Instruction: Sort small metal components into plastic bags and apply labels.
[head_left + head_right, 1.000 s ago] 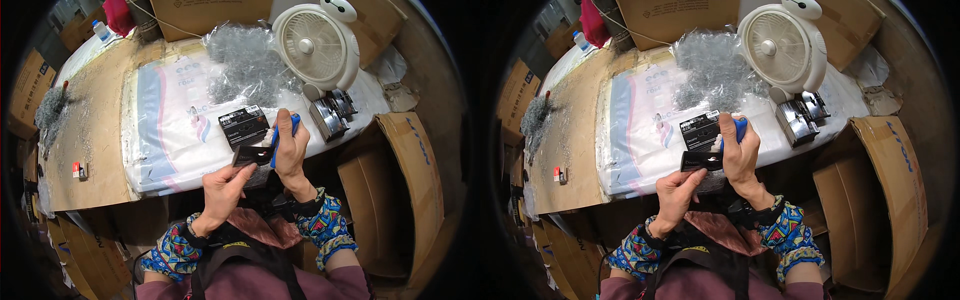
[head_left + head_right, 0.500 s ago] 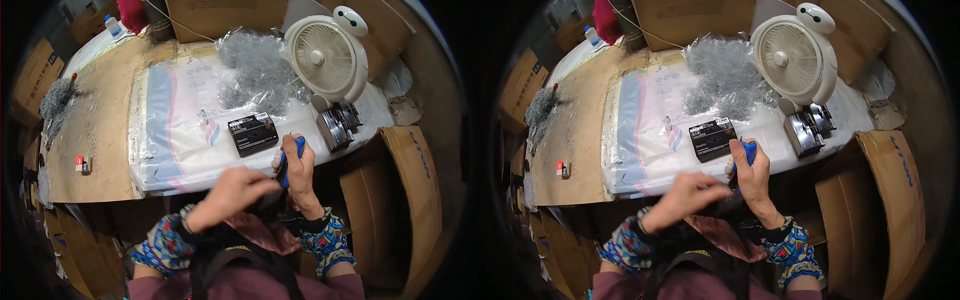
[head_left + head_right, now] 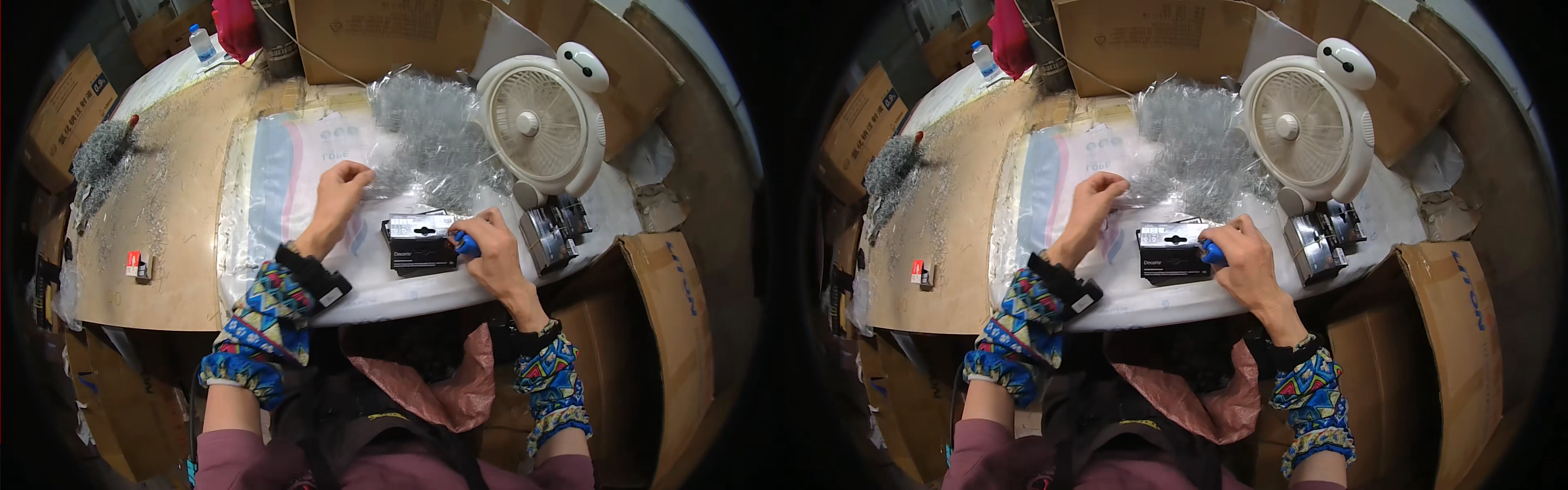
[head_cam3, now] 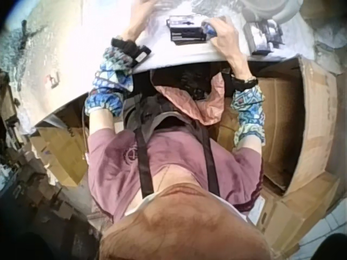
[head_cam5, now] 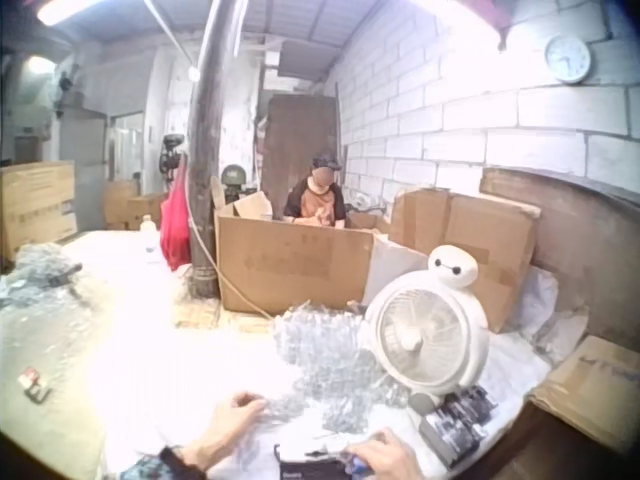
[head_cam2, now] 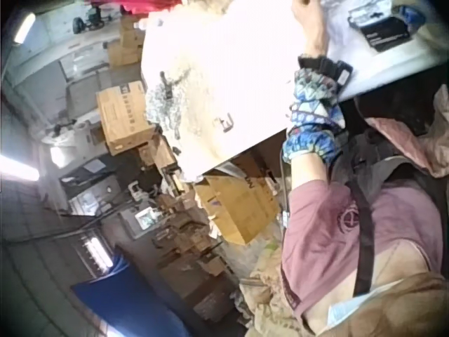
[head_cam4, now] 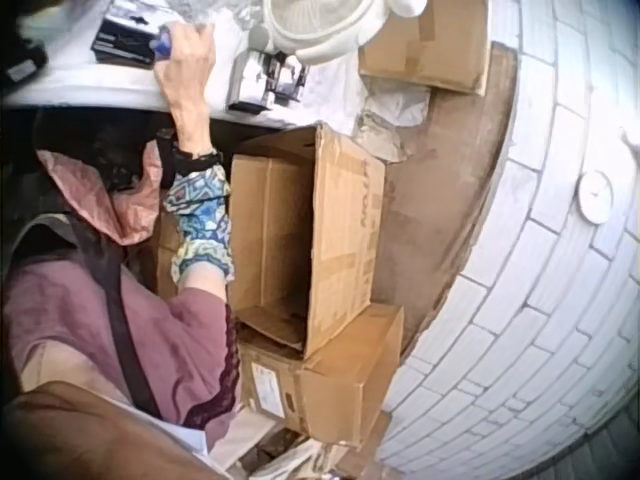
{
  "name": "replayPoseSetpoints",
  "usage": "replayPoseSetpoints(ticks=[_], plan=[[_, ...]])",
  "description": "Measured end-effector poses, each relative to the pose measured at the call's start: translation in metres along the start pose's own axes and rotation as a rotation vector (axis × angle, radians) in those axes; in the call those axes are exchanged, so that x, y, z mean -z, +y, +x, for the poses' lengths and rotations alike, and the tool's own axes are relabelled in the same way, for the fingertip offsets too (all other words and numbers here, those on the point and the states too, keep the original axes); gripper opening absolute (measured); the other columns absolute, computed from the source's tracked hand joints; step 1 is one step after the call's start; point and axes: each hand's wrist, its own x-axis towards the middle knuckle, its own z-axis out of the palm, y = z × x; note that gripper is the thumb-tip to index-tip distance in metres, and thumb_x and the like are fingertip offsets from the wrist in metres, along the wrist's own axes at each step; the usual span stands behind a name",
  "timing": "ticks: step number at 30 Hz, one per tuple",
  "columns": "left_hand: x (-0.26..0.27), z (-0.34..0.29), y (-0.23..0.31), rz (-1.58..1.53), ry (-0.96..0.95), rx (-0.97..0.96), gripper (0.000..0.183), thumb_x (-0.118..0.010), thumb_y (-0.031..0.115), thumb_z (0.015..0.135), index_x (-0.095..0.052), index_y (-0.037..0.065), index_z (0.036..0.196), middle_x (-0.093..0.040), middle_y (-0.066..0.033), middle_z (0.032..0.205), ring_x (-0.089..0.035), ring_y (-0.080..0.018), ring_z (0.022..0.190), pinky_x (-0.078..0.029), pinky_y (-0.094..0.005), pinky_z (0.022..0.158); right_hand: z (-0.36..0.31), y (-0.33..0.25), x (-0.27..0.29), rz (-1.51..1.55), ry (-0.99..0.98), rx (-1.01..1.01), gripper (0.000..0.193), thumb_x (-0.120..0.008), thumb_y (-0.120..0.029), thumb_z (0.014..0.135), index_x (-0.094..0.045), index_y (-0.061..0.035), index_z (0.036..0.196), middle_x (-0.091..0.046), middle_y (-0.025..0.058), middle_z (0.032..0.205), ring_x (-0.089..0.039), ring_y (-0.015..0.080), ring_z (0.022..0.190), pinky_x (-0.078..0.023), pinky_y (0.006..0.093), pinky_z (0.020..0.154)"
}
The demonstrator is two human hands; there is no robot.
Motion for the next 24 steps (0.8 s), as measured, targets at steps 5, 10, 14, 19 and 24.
replayPoseSetpoints(ticks=[5, 10, 14, 19, 24], plan=[[0.041, -0.045, 0.031, -0.504, 0.057, 0.143, 0.015, -0.055, 0.015, 0.09, -0.055, 0.004, 0.1, -0.063, -0.0076, 0.096, -0.063, -0.0167, 0.08, -0.053, -0.0286, 0.066, 0.002, -0.006, 0.002, 0.09, 0.132, -0.021, 0.032, -0.074, -0.008, 0.067, -0.064, -0.0093, 0.097, -0.066, 0.0057, 0.088, -0.055, 0.0277, 0.085, -0.047, 0.0376, 0.073], [0.042, -0.09, 0.027, -0.984, -0.069, 0.336, 0.028, -0.057, 0.023, 0.089, -0.052, 0.003, 0.107, -0.061, -0.0112, 0.106, -0.063, -0.0215, 0.096, -0.059, -0.0288, 0.069, -0.005, 0.005, -0.002, 0.087, -0.015, 0.016, 0.03, -0.077, -0.014, 0.069, -0.066, -0.0089, 0.096, -0.065, 0.0052, 0.093, -0.055, 0.0265, 0.083, -0.048, 0.0347, 0.069], [0.031, -0.119, 0.027, -0.97, -0.139, 0.45, 0.025, -0.063, 0.017, 0.085, -0.058, 0.006, 0.107, -0.064, -0.0056, 0.099, -0.065, -0.0122, 0.084, -0.058, -0.0231, 0.061, -0.006, -0.004, -0.006, 0.072, 0.081, 0.069, 0.027, -0.076, -0.012, 0.07, -0.066, -0.0079, 0.094, -0.065, 0.0072, 0.09, -0.056, 0.0255, 0.079, -0.048, 0.033, 0.068], [0.012, -0.136, 0.038, -0.806, -0.169, 0.494, 0.023, -0.065, 0.011, 0.084, -0.06, 0.002, 0.104, -0.066, -0.0052, 0.092, -0.064, -0.0111, 0.074, -0.056, -0.0226, 0.054, -0.002, -0.027, 0.023, 0.831, 0.098, -0.707, 0.021, -0.073, -0.015, 0.079, -0.065, -0.0009, 0.092, -0.061, 0.0011, 0.079, -0.054, 0.0069, 0.072, -0.043, 0.0226, 0.064], [-0.006, -0.148, 0.043, -0.603, -0.244, 0.451, 0.029, -0.066, 0.011, 0.084, -0.059, -0.004, 0.108, -0.066, -0.0105, 0.096, -0.065, -0.0122, 0.076, -0.056, -0.0223, 0.054, 0.001, -0.035, 0.027, 0.952, -0.025, -0.845, 0.022, -0.074, -0.016, 0.077, -0.066, -0.0015, 0.091, -0.061, -0.0002, 0.078, -0.053, 0.0057, 0.07, -0.041, 0.0207, 0.062]])
